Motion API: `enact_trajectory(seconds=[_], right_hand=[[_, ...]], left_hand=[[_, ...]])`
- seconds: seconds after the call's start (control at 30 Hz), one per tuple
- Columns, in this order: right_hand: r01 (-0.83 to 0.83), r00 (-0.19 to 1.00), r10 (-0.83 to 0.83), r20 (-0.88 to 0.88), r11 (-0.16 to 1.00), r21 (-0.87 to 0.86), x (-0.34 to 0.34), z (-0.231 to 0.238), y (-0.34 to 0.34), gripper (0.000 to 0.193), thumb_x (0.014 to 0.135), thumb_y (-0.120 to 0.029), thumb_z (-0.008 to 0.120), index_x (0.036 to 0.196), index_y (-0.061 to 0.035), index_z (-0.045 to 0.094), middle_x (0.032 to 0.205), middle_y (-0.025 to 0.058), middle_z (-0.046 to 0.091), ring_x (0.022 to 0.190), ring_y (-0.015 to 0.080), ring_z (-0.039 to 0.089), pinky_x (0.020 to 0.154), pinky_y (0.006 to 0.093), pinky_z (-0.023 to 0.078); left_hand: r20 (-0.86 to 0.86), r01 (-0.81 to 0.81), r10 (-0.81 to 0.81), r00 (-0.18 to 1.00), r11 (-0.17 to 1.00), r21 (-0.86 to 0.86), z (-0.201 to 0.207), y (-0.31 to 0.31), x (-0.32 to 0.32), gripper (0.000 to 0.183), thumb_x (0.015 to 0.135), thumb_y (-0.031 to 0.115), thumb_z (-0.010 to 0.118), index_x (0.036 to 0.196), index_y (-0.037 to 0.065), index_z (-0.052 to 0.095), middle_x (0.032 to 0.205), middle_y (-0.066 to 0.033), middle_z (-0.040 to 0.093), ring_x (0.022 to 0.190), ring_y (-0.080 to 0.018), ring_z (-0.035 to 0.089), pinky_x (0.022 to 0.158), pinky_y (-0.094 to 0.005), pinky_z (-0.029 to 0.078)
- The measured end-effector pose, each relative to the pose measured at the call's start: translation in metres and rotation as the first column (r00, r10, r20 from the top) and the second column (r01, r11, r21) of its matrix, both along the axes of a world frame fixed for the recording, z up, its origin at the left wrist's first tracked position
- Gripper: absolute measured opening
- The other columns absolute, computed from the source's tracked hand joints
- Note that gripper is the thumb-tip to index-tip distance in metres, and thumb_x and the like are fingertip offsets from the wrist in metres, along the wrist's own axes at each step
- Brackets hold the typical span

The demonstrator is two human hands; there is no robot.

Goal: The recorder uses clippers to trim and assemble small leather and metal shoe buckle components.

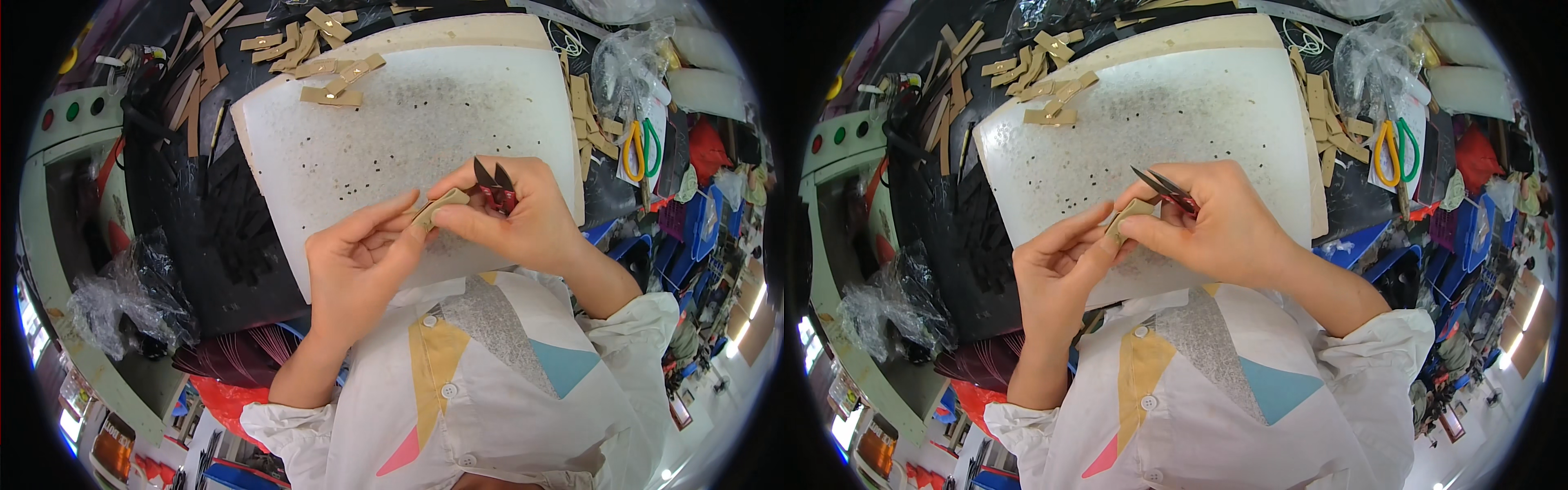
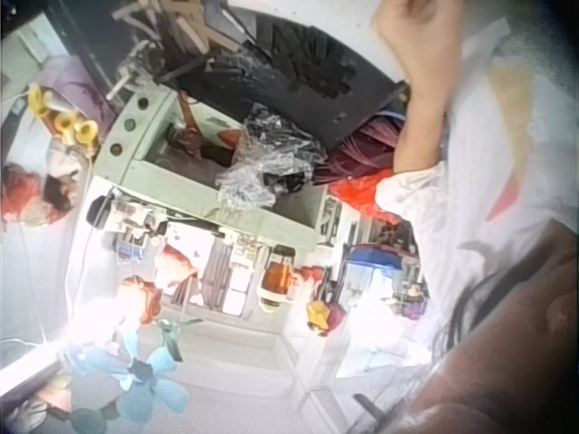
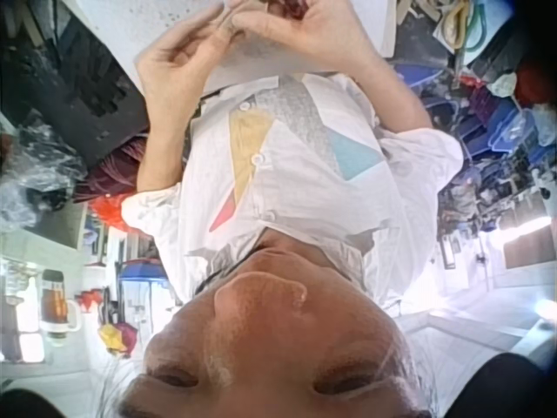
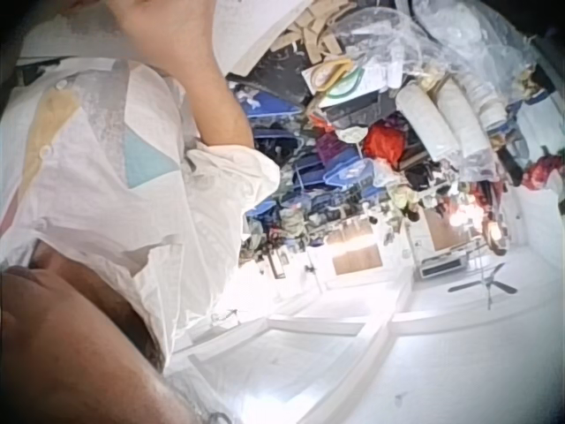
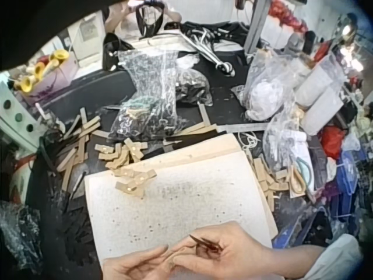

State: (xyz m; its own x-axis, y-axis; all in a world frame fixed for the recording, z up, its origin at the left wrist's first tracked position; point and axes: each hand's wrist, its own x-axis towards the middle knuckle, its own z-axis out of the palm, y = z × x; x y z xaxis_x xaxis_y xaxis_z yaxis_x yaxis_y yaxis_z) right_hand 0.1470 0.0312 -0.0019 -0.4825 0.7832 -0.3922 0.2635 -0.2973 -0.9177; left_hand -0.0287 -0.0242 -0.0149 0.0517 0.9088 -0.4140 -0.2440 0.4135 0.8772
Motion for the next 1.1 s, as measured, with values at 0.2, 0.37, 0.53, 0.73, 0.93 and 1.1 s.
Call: enact_trajectory(seconds=[0.2,0.37,0.53,0.73,0.93,1.1], right_hand=[[-0.012,1.0,0.012,0.015,1.0,-0.009,-0.001,-0.002,-0.002,0.01,0.08,-0.004,0.063,0.089,0.0007,0.062,0.073,-0.0008,0.062,0.056,-0.0021,0.045,0.048,0.014,0.033],[-0.102,0.984,0.091,0.152,0.993,0.066,-0.005,0.002,-0.003,0.016,0.079,-0.004,0.064,0.093,0.0009,0.061,0.073,0.0027,0.062,0.055,0.0012,0.046,0.047,0.0161,0.035],[-0.072,0.948,-0.192,0.255,0.649,0.757,-0.008,-0.012,-0.005,0.027,0.072,-0.009,0.069,0.097,-0.0011,0.063,0.079,0.0076,0.06,0.058,0.0151,0.051,0.049,0.0226,0.043],[-0.244,0.957,-0.071,0.281,0.331,0.911,0.002,-0.019,-0.02,0.037,0.062,-0.003,0.073,0.098,0.0008,0.064,0.08,0.0086,0.06,0.058,0.0163,0.054,0.046,0.0232,0.043],[-0.207,0.962,-0.139,0.234,0.189,0.96,0.0,-0.022,-0.019,0.032,0.059,-0.002,0.067,0.091,0.0021,0.066,0.079,0.0074,0.06,0.053,0.014,0.05,0.041,0.0225,0.04],[-0.118,0.982,-0.038,0.184,0.637,0.762,0.001,-0.011,-0.023,0.017,0.07,-0.003,0.066,0.087,-0.0012,0.066,0.073,0.008,0.059,0.053,0.0142,0.053,0.04,0.0222,0.039]], left_hand=[[0.002,0.055,-0.055,0.998,0.997,-0.06,0.0,-0.003,0.001,0.023,0.082,-0.005,0.059,0.105,-0.011,0.059,0.093,-0.0175,0.065,0.083,-0.017,0.064,0.075,-0.0253,0.053],[-0.241,0.048,-0.015,0.97,0.99,0.13,-0.001,-0.011,0.012,0.022,0.083,-0.003,0.059,0.103,-0.01,0.06,0.09,-0.0172,0.065,0.078,-0.0186,0.065,0.069,-0.0263,0.055],[0.066,-0.162,0.176,0.982,0.969,-0.186,0.005,0.003,0.005,0.023,0.084,0.001,0.058,0.105,-0.009,0.059,0.093,-0.0176,0.065,0.082,-0.0197,0.065,0.072,-0.0262,0.054],[0.173,-0.184,0.214,0.962,0.968,-0.173,0.001,-0.001,0.002,0.024,0.085,0.001,0.057,0.106,-0.009,0.059,0.096,-0.0165,0.064,0.082,-0.0205,0.065,0.074,-0.0286,0.055],[0.149,-0.185,0.206,0.967,0.972,-0.143,0.005,-0.003,0.006,0.022,0.084,0.0,0.055,0.104,-0.009,0.059,0.092,-0.0163,0.064,0.079,-0.0199,0.065,0.071,-0.028,0.056],[0.093,-0.131,0.132,0.987,0.991,-0.015,0.005,-0.005,0.004,0.022,0.084,-0.002,0.057,0.104,-0.011,0.058,0.095,-0.0176,0.064,0.083,-0.02,0.065,0.075,-0.0278,0.054]])
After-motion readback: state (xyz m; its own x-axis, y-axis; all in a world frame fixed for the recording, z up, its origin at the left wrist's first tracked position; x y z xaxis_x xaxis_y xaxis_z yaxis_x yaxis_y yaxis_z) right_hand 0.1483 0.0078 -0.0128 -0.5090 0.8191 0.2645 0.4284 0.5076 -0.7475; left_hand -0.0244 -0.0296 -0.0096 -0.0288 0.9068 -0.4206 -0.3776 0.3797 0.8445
